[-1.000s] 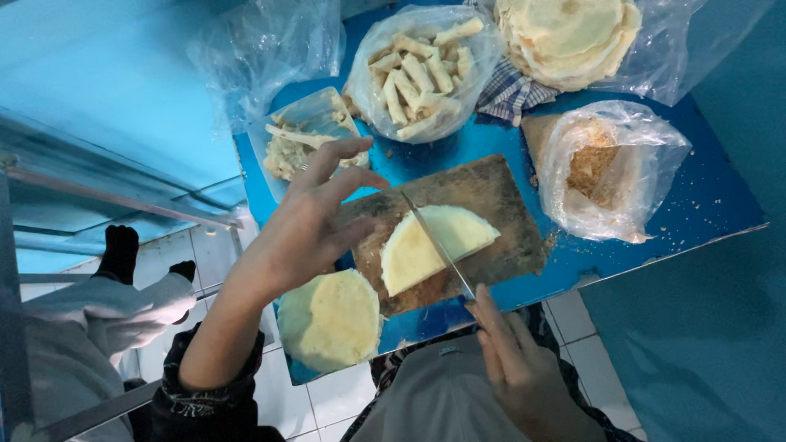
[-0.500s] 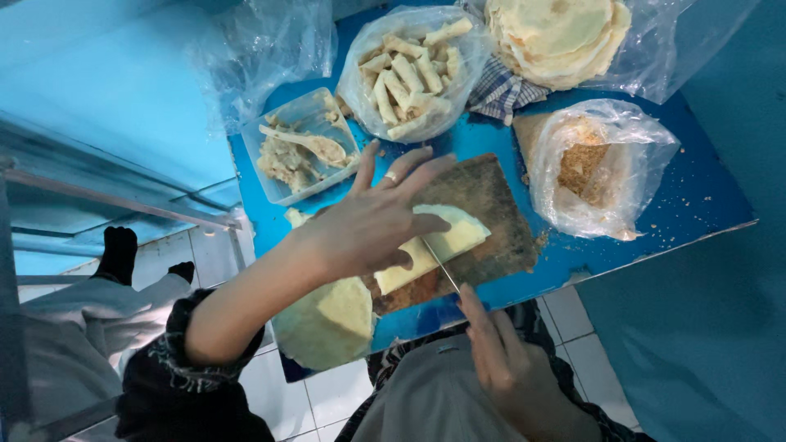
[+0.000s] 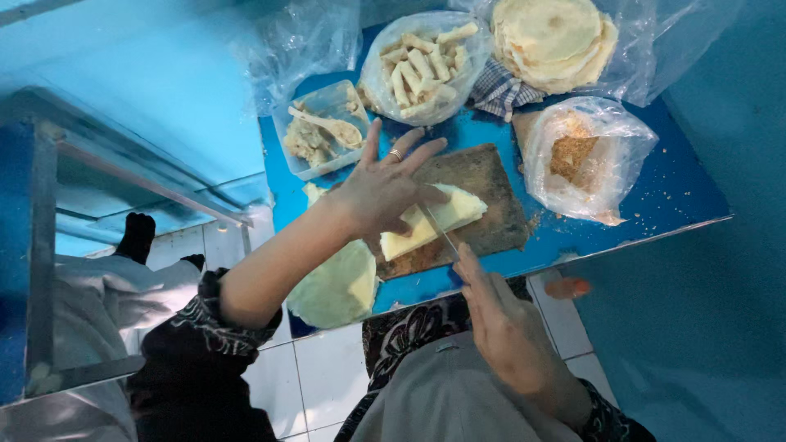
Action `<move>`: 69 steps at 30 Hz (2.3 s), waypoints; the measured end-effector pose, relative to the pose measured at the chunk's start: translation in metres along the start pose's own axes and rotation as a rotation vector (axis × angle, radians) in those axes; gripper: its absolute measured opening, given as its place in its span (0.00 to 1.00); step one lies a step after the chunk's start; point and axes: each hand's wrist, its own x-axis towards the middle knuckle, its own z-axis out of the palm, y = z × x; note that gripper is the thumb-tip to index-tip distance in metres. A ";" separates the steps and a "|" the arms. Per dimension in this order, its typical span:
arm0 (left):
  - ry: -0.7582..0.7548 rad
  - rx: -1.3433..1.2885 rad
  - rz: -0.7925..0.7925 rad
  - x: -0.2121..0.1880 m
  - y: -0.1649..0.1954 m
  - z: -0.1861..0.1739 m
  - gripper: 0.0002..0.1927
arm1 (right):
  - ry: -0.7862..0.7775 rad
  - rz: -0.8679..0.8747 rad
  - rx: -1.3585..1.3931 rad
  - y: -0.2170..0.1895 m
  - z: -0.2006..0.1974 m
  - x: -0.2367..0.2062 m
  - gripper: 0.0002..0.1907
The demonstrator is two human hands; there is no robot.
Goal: The person places round flat cakes on a small cutting board and slices them with a knife, then peels the outer layer off each piece by hand and stacks the peeled pieces on the table. They work through several cakes one at a time, setting peeled pieces aside and discarding scraps.
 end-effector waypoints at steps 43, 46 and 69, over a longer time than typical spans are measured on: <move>0.174 0.206 0.084 0.020 0.004 0.011 0.27 | -0.036 -0.060 -0.299 0.029 0.007 -0.002 0.31; 0.090 0.205 0.084 0.020 0.009 0.009 0.29 | 0.031 -0.105 -0.318 0.030 0.014 0.017 0.29; 0.122 0.327 0.003 0.021 0.012 0.012 0.40 | 0.076 -0.214 -0.296 0.044 -0.011 -0.019 0.31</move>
